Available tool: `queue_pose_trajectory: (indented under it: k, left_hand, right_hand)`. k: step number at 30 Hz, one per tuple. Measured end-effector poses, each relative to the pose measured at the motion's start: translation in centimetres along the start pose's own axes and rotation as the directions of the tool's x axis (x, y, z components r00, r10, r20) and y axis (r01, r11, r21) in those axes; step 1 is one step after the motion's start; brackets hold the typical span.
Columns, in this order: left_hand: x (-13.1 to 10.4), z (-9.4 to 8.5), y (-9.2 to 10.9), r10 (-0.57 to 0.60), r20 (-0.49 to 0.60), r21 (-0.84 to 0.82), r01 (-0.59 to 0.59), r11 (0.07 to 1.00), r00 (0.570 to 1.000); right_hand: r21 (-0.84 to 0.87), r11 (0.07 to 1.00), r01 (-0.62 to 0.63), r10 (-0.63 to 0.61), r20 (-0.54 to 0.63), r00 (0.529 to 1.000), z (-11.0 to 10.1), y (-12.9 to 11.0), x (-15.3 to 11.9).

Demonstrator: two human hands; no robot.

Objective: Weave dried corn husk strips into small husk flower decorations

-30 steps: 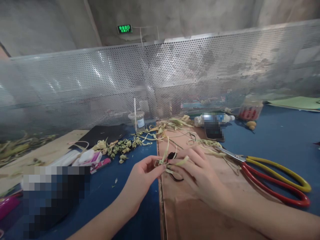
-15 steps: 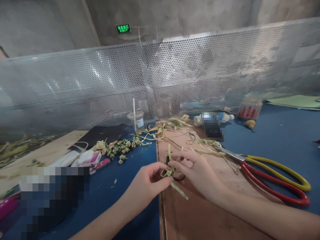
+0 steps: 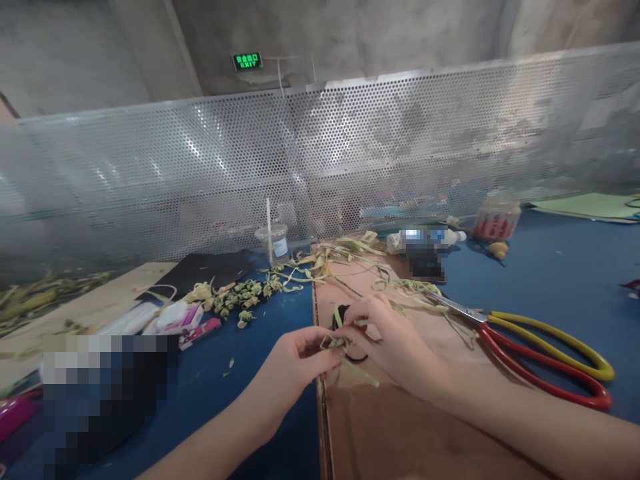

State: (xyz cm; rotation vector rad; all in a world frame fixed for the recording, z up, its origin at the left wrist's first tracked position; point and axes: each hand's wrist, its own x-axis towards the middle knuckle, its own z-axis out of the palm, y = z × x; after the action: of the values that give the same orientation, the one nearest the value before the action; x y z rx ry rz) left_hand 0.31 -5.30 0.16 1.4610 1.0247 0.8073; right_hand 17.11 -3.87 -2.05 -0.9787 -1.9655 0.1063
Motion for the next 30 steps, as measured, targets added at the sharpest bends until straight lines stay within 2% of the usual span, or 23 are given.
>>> queue_pose_trajectory:
  k: [7,12,18,22,25,28,30]
  left_hand:
    - [0.1,0.0,0.1,0.008,0.006,-0.066,-0.008,0.998,1.0]
    - [0.3,-0.1,0.1,-0.015,0.005,-0.185,0.016,0.983,1.0]
    - [0.5,-0.3,-0.8,-0.022,0.068,-0.334,0.044,0.942,0.997]
    - [0.6,-0.4,-0.9,-0.033,0.08,-0.355,0.059,0.933,0.996]
    - [0.6,-0.4,-0.7,-0.044,0.074,-0.328,0.066,0.942,0.996]
    - [0.6,-0.4,-0.6,-0.035,0.059,-0.285,0.051,0.957,0.998]
    - [0.7,-0.4,-0.7,-0.022,0.058,-0.267,0.037,0.963,0.998]
  right_hand:
    - [0.267,0.963,0.038,-0.06,0.073,0.996,-0.3,-0.8,0.1]
    - [0.424,0.904,-0.057,-0.035,0.206,0.978,-1.3,-1.3,0.4]
    - [0.523,0.832,-0.187,0.002,0.333,0.943,-2.4,-1.5,1.0]
    - [0.559,0.795,-0.236,0.048,0.33,0.943,-2.2,-1.4,1.0]
    - [0.566,0.773,-0.285,0.137,0.29,0.947,-1.6,-1.3,0.8]
    - [0.58,0.732,-0.357,0.245,0.265,0.933,-1.0,-1.4,0.5]
    - [0.565,0.739,-0.366,0.279,0.237,0.93,-0.8,-1.4,0.4]
